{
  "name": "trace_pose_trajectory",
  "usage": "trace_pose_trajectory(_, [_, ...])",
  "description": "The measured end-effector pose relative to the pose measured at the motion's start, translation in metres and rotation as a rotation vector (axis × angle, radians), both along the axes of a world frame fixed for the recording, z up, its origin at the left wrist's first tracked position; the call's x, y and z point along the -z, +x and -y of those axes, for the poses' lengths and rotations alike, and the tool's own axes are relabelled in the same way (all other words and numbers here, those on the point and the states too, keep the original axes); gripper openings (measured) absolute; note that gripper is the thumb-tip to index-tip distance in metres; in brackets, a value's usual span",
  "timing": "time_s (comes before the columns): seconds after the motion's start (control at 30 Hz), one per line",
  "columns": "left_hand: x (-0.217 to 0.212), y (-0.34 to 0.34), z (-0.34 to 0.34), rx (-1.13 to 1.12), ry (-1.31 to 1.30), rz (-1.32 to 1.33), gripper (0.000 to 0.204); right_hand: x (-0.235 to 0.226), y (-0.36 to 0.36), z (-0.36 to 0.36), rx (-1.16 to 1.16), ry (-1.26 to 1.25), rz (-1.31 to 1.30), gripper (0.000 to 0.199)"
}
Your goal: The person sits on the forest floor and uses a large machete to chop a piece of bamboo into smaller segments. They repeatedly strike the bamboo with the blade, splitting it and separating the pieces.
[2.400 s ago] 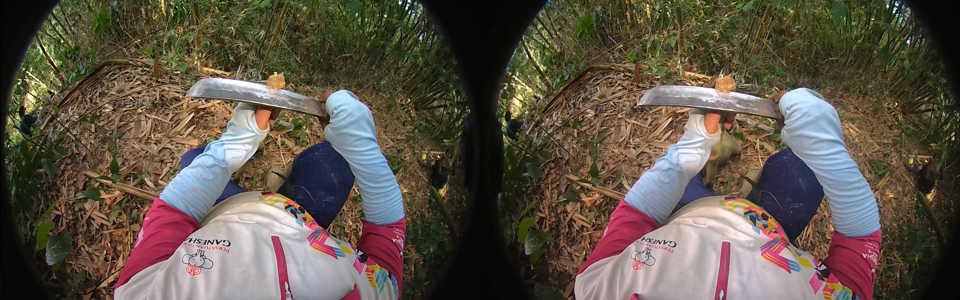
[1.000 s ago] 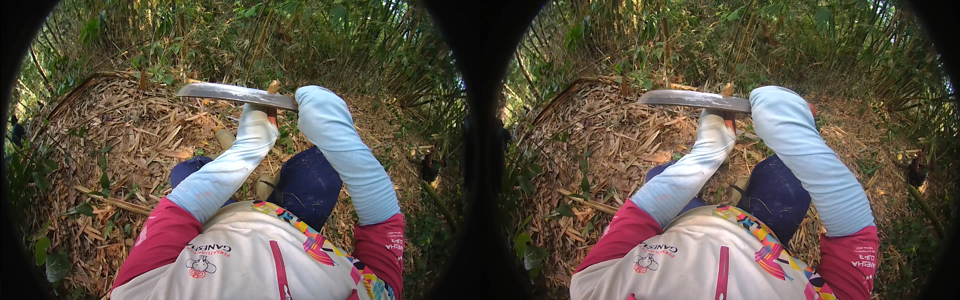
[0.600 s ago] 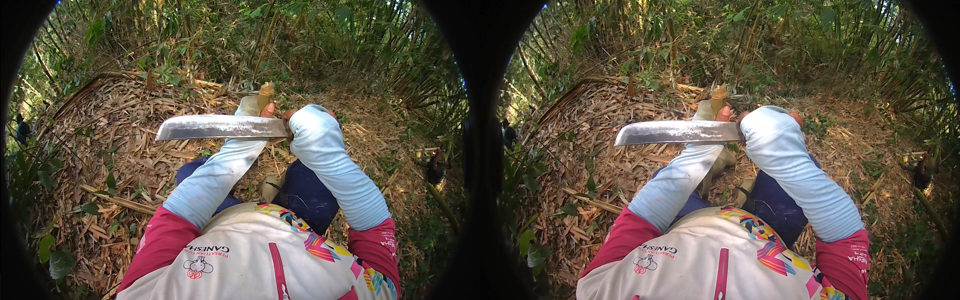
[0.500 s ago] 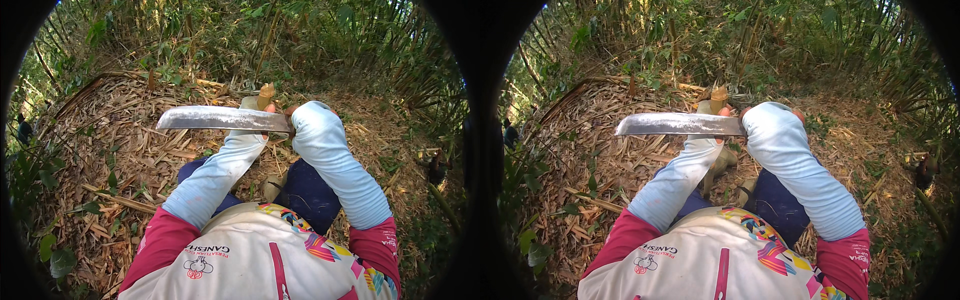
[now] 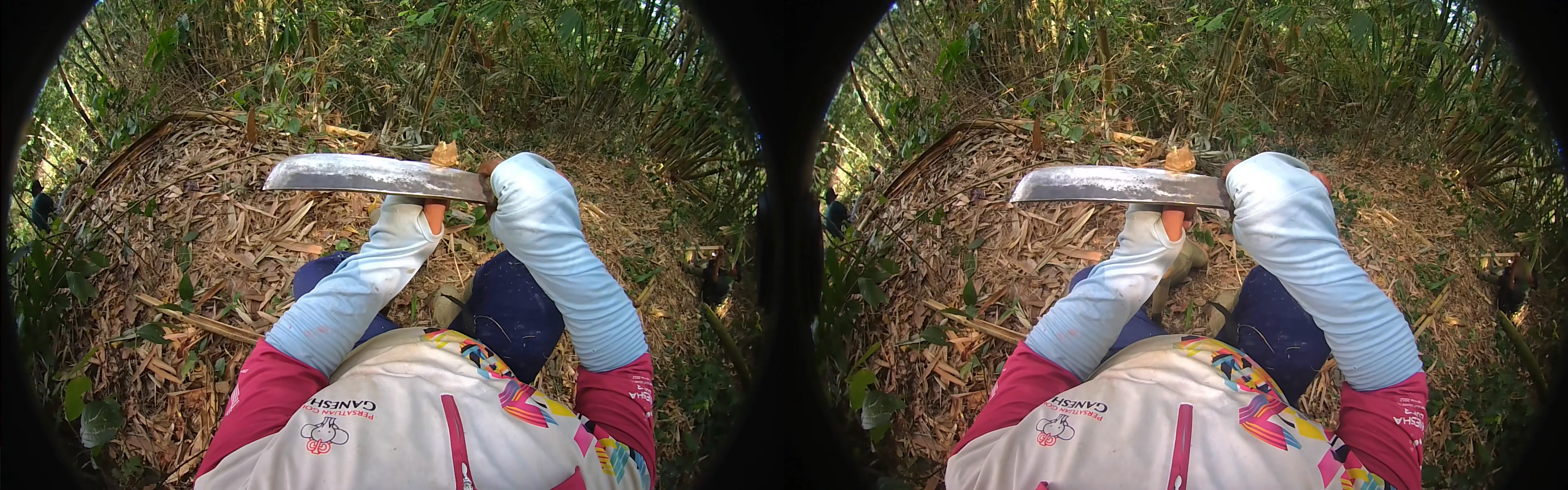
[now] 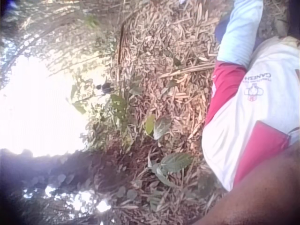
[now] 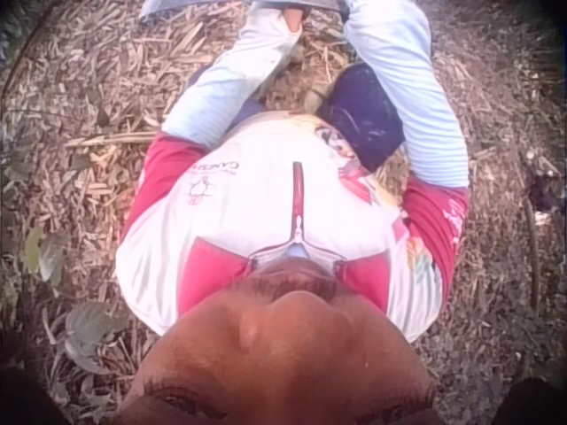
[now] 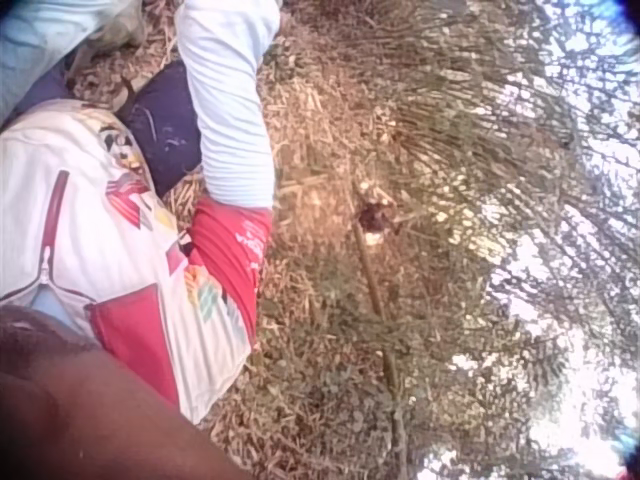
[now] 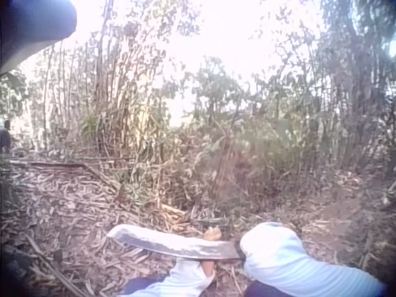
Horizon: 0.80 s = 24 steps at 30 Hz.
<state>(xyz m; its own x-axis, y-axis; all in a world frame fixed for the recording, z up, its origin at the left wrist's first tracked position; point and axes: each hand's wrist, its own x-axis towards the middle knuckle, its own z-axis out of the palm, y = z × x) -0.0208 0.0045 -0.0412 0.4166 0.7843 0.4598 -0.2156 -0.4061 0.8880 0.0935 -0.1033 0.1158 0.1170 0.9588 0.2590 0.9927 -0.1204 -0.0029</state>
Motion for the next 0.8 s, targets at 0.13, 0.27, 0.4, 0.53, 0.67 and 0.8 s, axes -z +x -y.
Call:
trace_pose_trajectory(0.13, [-0.009, -0.002, 0.005, 0.050, -0.033, 0.000, 0.026, 0.000, 0.002, 0.001, 0.012, -0.009, 0.025, 0.025])
trace_pose_trajectory(0.27, [-0.023, -0.007, 0.012, 0.044, -0.096, -0.101, 0.021, -0.001, 0.002, 0.003, 0.037, -0.042, 0.026, 0.026])
trace_pose_trajectory(0.4, [-0.018, -0.006, 0.013, -0.017, 0.012, -0.120, 0.020, -0.007, -0.001, 0.002, 0.066, -0.093, 0.013, 0.028])
trace_pose_trajectory(0.53, [-0.020, -0.003, 0.019, -0.078, 0.116, -0.109, 0.017, -0.006, 0.000, 0.001, 0.097, -0.133, 0.017, 0.029])
trace_pose_trajectory(0.67, [-0.018, 0.003, 0.018, -0.175, 0.273, -0.082, 0.016, -0.005, 0.004, -0.002, 0.115, -0.147, 0.015, 0.030])
trace_pose_trajectory(0.8, [-0.006, 0.015, 0.012, -0.206, 0.247, -0.078, 0.018, -0.019, -0.005, -0.005, 0.128, -0.151, 0.017, 0.031])
